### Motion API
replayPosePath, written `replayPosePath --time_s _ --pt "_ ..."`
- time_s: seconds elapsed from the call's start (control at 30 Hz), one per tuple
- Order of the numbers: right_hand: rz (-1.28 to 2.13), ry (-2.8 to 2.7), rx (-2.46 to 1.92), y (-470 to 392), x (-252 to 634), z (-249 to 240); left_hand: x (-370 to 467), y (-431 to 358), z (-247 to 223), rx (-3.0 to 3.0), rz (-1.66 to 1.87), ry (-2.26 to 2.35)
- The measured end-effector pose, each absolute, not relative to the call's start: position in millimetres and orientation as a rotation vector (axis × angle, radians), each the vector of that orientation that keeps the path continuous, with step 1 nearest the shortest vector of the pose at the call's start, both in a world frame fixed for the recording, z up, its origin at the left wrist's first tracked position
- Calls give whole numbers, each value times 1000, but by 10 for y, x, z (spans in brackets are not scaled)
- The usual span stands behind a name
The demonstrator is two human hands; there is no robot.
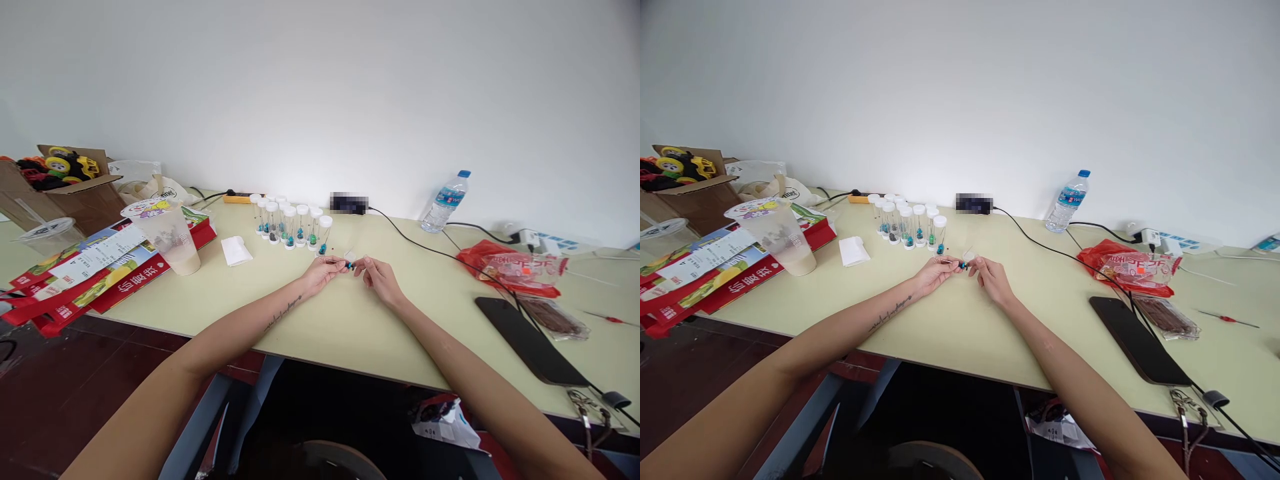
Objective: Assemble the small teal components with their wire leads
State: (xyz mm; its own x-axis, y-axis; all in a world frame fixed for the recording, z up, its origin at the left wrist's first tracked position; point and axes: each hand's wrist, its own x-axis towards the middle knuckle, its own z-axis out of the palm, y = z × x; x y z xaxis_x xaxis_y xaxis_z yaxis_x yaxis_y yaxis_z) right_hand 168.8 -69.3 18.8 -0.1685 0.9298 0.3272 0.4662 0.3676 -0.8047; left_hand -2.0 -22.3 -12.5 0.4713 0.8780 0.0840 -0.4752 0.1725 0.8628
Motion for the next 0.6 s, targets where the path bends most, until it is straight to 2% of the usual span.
replayPosePath --time_s 0.6 --pt "653 -1765 -1240 -722 1674 237 -21 -230 -122 966 1020 479"
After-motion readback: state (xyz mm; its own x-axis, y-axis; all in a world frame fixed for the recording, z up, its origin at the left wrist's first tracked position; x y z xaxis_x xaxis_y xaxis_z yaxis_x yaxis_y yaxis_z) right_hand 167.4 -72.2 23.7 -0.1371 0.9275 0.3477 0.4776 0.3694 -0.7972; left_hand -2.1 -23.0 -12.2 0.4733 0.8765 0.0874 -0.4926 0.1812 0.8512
